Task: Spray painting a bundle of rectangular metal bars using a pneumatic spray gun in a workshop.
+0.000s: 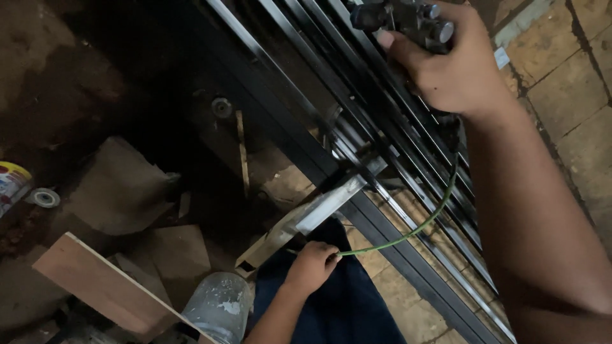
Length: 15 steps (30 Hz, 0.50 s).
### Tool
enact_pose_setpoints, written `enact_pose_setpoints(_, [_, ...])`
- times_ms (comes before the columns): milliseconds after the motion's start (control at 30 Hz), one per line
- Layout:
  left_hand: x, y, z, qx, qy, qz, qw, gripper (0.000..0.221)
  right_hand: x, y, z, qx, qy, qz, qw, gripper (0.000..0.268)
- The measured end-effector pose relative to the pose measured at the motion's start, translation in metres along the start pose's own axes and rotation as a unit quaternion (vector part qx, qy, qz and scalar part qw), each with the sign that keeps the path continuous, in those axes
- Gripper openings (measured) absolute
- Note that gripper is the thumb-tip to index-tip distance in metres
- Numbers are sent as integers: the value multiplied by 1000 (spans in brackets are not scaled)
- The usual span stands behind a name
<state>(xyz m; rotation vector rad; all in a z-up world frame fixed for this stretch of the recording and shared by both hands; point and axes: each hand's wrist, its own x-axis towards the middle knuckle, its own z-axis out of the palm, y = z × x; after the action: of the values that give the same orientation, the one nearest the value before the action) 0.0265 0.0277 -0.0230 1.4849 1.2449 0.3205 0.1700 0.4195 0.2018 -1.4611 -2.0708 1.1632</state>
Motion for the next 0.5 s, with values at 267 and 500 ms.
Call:
enact_pose_setpoints(267, [-4,1,-1,-14,-44,-53,998,24,-14,-4,-4,11,-51,30,998,39])
enact_pose_setpoints(500, [-6,6,0,-25,-99,-99,990,26,-40,10,0,31,-49,141,988,18])
